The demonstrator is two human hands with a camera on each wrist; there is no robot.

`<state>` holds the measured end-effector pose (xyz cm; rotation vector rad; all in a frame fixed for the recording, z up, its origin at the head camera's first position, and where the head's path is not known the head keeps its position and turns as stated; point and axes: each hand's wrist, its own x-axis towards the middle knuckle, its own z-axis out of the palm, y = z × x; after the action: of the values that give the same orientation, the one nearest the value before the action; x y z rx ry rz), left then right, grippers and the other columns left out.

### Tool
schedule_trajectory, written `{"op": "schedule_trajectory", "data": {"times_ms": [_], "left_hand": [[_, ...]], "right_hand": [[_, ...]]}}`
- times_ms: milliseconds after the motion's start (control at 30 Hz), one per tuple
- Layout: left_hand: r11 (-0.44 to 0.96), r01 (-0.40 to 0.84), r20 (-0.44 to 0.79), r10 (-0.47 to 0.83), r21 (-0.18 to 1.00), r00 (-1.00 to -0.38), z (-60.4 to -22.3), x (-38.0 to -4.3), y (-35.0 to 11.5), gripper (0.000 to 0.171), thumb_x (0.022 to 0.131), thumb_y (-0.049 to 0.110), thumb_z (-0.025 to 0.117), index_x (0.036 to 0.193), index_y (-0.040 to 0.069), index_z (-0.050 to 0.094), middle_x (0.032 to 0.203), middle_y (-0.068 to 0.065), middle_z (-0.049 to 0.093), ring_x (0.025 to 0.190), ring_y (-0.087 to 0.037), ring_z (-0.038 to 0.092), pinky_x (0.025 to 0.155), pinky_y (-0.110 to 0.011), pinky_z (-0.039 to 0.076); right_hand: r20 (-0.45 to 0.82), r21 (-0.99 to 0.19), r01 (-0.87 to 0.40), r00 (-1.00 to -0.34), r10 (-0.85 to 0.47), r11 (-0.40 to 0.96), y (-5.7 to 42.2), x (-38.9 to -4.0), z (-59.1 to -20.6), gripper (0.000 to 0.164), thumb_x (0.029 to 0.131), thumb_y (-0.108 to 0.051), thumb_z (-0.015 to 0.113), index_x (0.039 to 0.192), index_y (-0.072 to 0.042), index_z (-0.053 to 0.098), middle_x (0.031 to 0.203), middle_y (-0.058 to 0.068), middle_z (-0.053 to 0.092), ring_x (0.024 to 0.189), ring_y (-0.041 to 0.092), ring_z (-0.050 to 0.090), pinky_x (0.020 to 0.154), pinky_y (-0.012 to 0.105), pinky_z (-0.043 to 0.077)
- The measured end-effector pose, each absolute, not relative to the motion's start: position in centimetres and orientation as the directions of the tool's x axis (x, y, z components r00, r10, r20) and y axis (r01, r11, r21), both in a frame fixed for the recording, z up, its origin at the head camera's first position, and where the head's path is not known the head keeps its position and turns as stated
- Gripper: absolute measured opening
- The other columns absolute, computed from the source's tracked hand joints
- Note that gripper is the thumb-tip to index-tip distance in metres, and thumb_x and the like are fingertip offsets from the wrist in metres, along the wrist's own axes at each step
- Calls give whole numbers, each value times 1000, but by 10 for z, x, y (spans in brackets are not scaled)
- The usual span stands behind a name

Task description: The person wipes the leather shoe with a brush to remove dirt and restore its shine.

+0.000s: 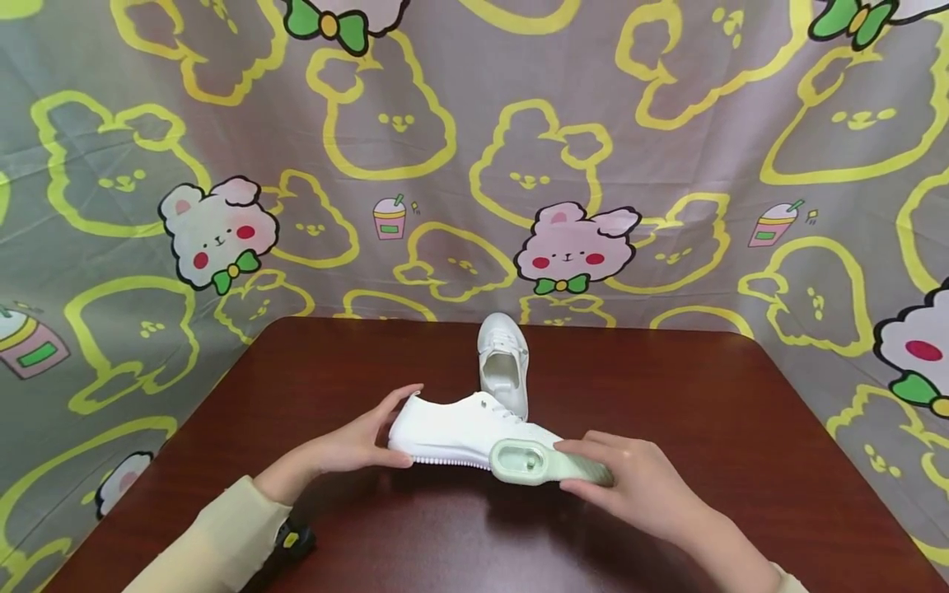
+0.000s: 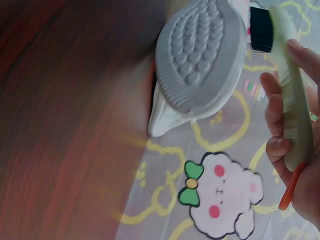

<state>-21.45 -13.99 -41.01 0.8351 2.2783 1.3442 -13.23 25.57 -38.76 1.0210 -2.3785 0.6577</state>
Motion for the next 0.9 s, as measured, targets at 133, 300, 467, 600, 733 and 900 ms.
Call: {"op": "schedule_trajectory", "data": {"times_ms": [133,300,467,600,733,900], "left_hand": [[373,309,-10,651,875,-759,-409,-214,-140,98,82,17,79,154,18,12,148,-15,28,129,-28,40,99,-42,40],[367,306,-9,653,878,-757,-409,-214,-139,98,82,16,79,154,16,11,147,-16,29,129,-29,41,99,-42,40],[368,310,-9,656,877,-755,-411,-214,-140,98,82,16,79,154,17,12,148,-15,29,129,-28,41,99,-41,40],[369,309,-12,659,877,-752,-411,-214,-140,98,82,17,79,154,18,12,148,-15,29,130,-28,41,99,-41,40],[377,305,-19,655,875,-756,-412,-215,-140,98,82,19,79,154,17,13,148,-15,29,130,-28,41,100,-40,40],[385,309,-17,650,870,-760,-411,-215,-140,98,82,21,80,153,19,13,147,-14,29,130,-28,41,100,-41,40]], "right_hand": [[563,-228,-712,-653,-507,664,255,-131,-385,42,74,-27,85,113,-28,70,87,-23,54,68,-4,46,60,12,36],[562,-232,-580,-735,-379,781,271,-140,-383,40,72,-24,86,110,-23,72,86,-19,60,68,0,47,57,22,39],[582,-246,-514,-756,-299,822,279,-144,-383,39,72,-23,86,109,-22,72,82,-18,60,64,2,45,54,23,35],[584,-313,-617,-725,-367,722,273,-138,-384,45,71,-18,87,112,-26,71,86,-21,59,69,0,48,60,17,36],[555,-333,-714,-676,-484,616,263,-131,-386,47,72,-19,87,115,-28,69,89,-22,58,71,-2,49,63,13,37],[543,-313,-711,-678,-496,630,264,-132,-389,46,72,-22,86,114,-29,69,88,-22,56,70,-2,48,62,12,36]]}}
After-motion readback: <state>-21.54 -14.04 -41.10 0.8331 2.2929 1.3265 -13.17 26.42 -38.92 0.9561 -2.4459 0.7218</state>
